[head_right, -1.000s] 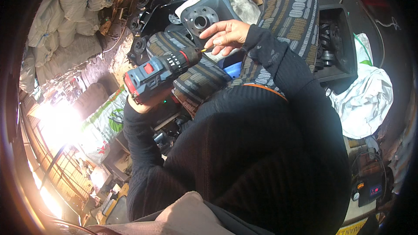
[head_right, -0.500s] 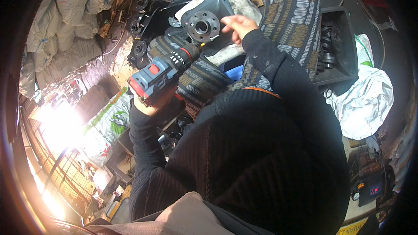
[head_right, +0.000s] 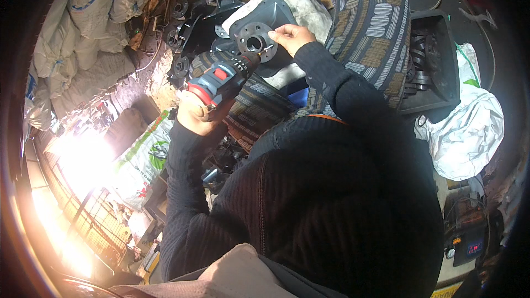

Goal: The person uses a cordless drill to drive screws into black plastic parts placed on a patterned cushion. They repeatedly pick up parts, align them, and drill, then set the finished parts aside.

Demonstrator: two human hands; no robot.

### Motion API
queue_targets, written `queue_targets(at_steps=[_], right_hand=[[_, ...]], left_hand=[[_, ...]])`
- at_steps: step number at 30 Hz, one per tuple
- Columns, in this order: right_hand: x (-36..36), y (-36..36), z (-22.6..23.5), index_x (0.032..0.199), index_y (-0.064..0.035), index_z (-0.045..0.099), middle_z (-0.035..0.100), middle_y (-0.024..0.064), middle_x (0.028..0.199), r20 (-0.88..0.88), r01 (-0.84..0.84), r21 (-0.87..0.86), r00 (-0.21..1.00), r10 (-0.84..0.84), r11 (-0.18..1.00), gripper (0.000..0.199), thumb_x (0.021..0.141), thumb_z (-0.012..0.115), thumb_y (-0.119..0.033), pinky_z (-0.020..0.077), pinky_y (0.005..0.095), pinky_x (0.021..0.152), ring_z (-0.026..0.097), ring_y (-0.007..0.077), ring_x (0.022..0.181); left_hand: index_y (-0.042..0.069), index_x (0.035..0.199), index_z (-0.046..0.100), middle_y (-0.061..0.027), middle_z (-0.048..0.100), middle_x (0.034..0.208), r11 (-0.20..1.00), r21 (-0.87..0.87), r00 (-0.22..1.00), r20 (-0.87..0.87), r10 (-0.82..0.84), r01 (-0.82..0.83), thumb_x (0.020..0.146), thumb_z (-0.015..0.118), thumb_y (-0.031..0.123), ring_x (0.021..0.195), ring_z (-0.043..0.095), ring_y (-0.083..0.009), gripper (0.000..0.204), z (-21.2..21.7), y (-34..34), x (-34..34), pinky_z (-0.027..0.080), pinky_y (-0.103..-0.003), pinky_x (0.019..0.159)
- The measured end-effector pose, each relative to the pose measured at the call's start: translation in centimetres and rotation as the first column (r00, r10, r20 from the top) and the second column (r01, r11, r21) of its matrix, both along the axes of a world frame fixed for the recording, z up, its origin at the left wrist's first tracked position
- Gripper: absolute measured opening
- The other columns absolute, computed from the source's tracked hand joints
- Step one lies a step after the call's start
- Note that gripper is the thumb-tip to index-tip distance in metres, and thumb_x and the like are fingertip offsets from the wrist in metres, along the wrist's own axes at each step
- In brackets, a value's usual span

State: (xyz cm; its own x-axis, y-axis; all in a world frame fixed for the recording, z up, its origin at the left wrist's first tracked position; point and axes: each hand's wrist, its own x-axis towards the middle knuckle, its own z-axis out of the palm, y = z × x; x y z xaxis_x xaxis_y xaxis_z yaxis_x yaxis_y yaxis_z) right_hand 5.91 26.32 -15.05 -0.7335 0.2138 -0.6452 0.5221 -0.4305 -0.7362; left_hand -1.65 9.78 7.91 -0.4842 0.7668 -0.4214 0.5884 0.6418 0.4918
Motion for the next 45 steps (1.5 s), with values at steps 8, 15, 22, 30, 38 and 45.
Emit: queue_targets(at_steps=[8,15,22,30,38,45], right_hand=[[0.0,0.2,1.1,0.095,-0.0093,0.061,0.054,-0.0053,0.072,0.054,-0.018,-0.209,0.998,0.030,0.978,0.027,0.081,0.068,-0.032,0.0359,0.0200,0.047,0.046,0.0032,0.059],[-0.1,0.5,-0.2,0.091,-0.0097,0.055,0.056,-0.0019,0.081,0.002,-0.049,-0.331,0.999,0.053,0.942,0.026,0.081,0.065,-0.032,0.0377,0.0207,0.052,0.047,0.0068,0.059],[0.2,-0.2,-0.3,0.087,-0.0086,0.054,0.053,-0.0010,0.078,-0.046,-0.045,-0.295,0.998,0.032,0.954,0.024,0.081,0.064,-0.029,0.0373,0.0209,0.053,0.046,0.0074,0.056],[0.4,-0.9,-1.1,0.082,-0.0095,0.052,0.050,-0.0026,0.072,-0.107,0.000,-0.291,0.994,-0.033,0.957,0.021,0.083,0.063,-0.027,0.0351,0.0201,0.050,0.043,0.0060,0.054],[0.6,-1.3,-1.8,0.079,-0.0096,0.054,0.046,-0.0050,0.064,-0.091,0.064,-0.251,0.992,-0.090,0.966,0.025,0.083,0.064,-0.032,0.0315,0.0200,0.048,0.039,0.0046,0.053],[0.4,-1.7,-1.1,0.065,-0.0090,0.054,0.039,-0.0071,0.054,-0.103,0.136,-0.029,0.985,-0.138,0.990,0.035,0.082,0.066,-0.038,0.0249,0.0226,0.043,0.032,0.0040,0.048]], left_hand=[[0.008,0.084,0.065,-0.0109,0.065,0.073,0.979,-0.097,0.979,-0.077,-0.187,0.179,0.068,0.064,0.017,0.064,0.063,-0.0296,0.019,0.9,2.6,-3.2,0.051,-0.036,0.058],[0.007,0.086,0.064,-0.0117,0.065,0.074,0.977,-0.151,0.988,0.003,-0.153,0.151,0.071,0.068,0.028,0.067,0.064,-0.0288,0.026,1.1,3.1,-3.7,0.052,-0.035,0.061],[0.009,0.090,0.066,-0.0103,0.067,0.080,0.989,-0.143,0.998,-0.026,-0.052,0.048,0.071,0.070,0.027,0.074,0.066,-0.0253,0.027,1.9,2.2,-2.3,0.053,-0.033,0.068],[0.009,0.093,0.064,-0.0108,0.066,0.084,0.989,-0.083,0.974,0.179,0.139,-0.125,0.070,0.070,0.027,0.076,0.064,-0.0289,0.030,-1.3,-1.6,-2.3,0.052,-0.035,0.068],[0.009,0.103,0.059,-0.0148,0.064,0.078,0.987,-0.144,0.997,0.017,-0.071,0.072,0.069,0.066,0.020,0.074,0.064,-0.0313,0.036,0.0,1.2,-2.5,0.052,-0.038,0.065],[0.010,0.117,0.050,-0.0153,0.064,0.076,0.959,-0.268,0.996,0.012,-0.093,0.093,0.067,0.065,0.019,0.070,0.064,-0.0320,0.053,0.9,3.8,-1.7,0.052,-0.039,0.061]])
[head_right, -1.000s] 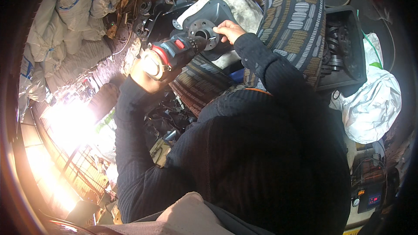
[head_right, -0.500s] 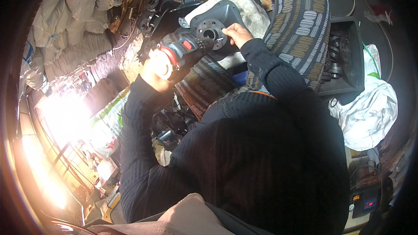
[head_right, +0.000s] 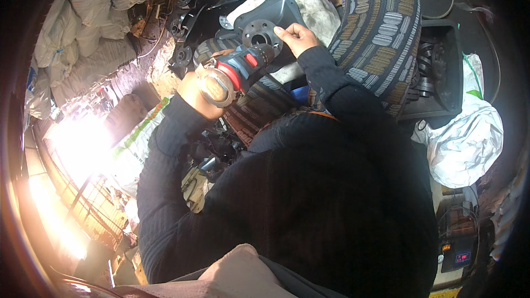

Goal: The person uses a cordless drill to drive screws into black plastic parts placed on a patterned cushion. They repeatedly pick up parts, align them, and drill, then set the finished parts aside.

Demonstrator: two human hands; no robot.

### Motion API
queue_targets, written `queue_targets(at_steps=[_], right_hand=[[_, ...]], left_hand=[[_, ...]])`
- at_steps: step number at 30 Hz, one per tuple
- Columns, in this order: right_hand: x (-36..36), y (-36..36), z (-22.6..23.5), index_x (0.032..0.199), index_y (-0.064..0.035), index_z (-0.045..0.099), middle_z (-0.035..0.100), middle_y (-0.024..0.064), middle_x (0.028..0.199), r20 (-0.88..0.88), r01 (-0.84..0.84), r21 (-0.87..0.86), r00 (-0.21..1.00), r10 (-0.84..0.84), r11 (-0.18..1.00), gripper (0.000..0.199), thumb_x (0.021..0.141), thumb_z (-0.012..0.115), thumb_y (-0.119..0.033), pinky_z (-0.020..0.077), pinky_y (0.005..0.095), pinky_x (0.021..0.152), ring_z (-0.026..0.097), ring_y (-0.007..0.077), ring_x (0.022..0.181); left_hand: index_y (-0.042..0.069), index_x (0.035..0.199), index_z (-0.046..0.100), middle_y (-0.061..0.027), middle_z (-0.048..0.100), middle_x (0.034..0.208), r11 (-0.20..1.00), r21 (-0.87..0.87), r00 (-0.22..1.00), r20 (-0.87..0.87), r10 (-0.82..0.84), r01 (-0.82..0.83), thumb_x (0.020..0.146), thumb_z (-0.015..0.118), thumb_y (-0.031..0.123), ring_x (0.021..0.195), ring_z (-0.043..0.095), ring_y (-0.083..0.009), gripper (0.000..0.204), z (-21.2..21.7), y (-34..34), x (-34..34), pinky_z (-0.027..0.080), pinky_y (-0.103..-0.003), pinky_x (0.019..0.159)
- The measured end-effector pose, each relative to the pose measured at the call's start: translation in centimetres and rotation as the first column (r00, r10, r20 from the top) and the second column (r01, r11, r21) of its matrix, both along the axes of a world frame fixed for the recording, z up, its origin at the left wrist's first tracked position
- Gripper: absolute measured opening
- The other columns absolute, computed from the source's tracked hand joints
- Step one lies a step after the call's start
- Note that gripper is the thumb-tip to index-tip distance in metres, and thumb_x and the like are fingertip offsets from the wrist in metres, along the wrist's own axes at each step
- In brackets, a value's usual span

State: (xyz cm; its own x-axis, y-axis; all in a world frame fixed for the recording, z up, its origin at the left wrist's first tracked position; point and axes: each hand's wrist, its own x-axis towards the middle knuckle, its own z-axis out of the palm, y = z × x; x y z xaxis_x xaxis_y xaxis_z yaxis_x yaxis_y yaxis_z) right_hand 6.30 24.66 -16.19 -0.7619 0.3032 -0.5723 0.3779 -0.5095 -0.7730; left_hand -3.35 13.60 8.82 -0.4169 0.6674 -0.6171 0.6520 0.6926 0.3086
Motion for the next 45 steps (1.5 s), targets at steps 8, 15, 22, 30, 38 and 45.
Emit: queue_targets(at_steps=[8,15,22,30,38,45], right_hand=[[0.2,0.7,2.0,0.061,-0.0115,0.050,0.033,-0.0104,0.056,0.084,0.015,-0.204,0.996,0.003,0.979,0.033,0.082,0.068,-0.029,0.0196,0.0217,0.045,0.025,0.0022,0.050],[0.4,0.5,1.5,0.062,-0.0110,0.051,0.034,-0.0106,0.057,0.070,0.016,-0.197,0.998,-0.002,0.980,0.031,0.082,0.069,-0.028,0.0209,0.0206,0.048,0.026,0.0020,0.052],[-0.4,0.6,-0.5,0.067,-0.0078,0.059,0.047,-0.0057,0.056,0.001,-0.018,-0.055,1.000,0.018,0.998,0.034,0.075,0.073,-0.038,0.0327,0.0212,0.051,0.040,0.0058,0.054],[4.3,3.0,4.4,0.144,-0.0204,0.018,0.049,0.0154,0.124,-0.466,-0.160,-0.258,0.884,0.022,0.953,0.085,0.071,0.034,0.019,0.0456,0.0271,0.082,0.057,0.0199,0.103],[4.4,3.2,6.9,0.144,-0.0250,-0.005,0.041,0.0181,0.133,-0.631,-0.316,-0.232,0.768,0.104,0.920,0.090,0.075,0.037,0.015,0.0441,0.0334,0.090,0.053,0.0272,0.114],[4.2,3.5,7.8,0.145,-0.0224,-0.005,0.034,0.0193,0.140,-0.663,-0.461,-0.320,0.733,0.152,0.828,0.089,0.079,0.049,0.003,0.0429,0.0334,0.091,0.048,0.0277,0.120]], left_hand=[[0.004,0.123,0.046,-0.0115,0.059,0.113,0.981,-0.127,0.975,0.149,0.163,-0.145,0.080,0.053,0.018,0.100,0.059,-0.0199,0.045,-1.2,-0.1,0.6,0.047,-0.030,0.086],[0.008,0.115,0.054,-0.0111,0.060,0.109,0.964,-0.151,0.966,0.111,0.235,-0.217,0.082,0.053,0.028,0.100,0.057,-0.0252,0.039,-2.1,-0.2,1.4,0.040,-0.037,0.093],[0.006,0.101,0.061,-0.0113,0.065,0.092,0.985,0.154,0.995,-0.048,0.084,-0.075,0.072,0.068,0.023,0.079,0.064,-0.0284,0.034,-2.1,-1.9,2.2,0.052,-0.035,0.068],[0.005,0.104,0.060,-0.0106,0.063,0.101,0.873,0.435,0.975,0.100,0.197,-0.221,0.072,0.071,0.014,0.094,0.061,-0.0254,0.035,1.5,-3.7,5.0,0.048,-0.034,0.081],[0.006,0.102,0.060,-0.0098,0.062,0.097,0.868,0.430,0.969,0.131,0.211,-0.247,0.072,0.070,0.013,0.088,0.061,-0.0269,0.033,1.8,-6.2,6.4,0.048,-0.036,0.078],[0.006,0.105,0.060,-0.0086,0.063,0.099,0.848,0.452,0.960,0.150,0.235,-0.278,0.071,0.071,0.012,0.091,0.061,-0.0244,0.036,1.7,-7.1,6.6,0.048,-0.035,0.081]])
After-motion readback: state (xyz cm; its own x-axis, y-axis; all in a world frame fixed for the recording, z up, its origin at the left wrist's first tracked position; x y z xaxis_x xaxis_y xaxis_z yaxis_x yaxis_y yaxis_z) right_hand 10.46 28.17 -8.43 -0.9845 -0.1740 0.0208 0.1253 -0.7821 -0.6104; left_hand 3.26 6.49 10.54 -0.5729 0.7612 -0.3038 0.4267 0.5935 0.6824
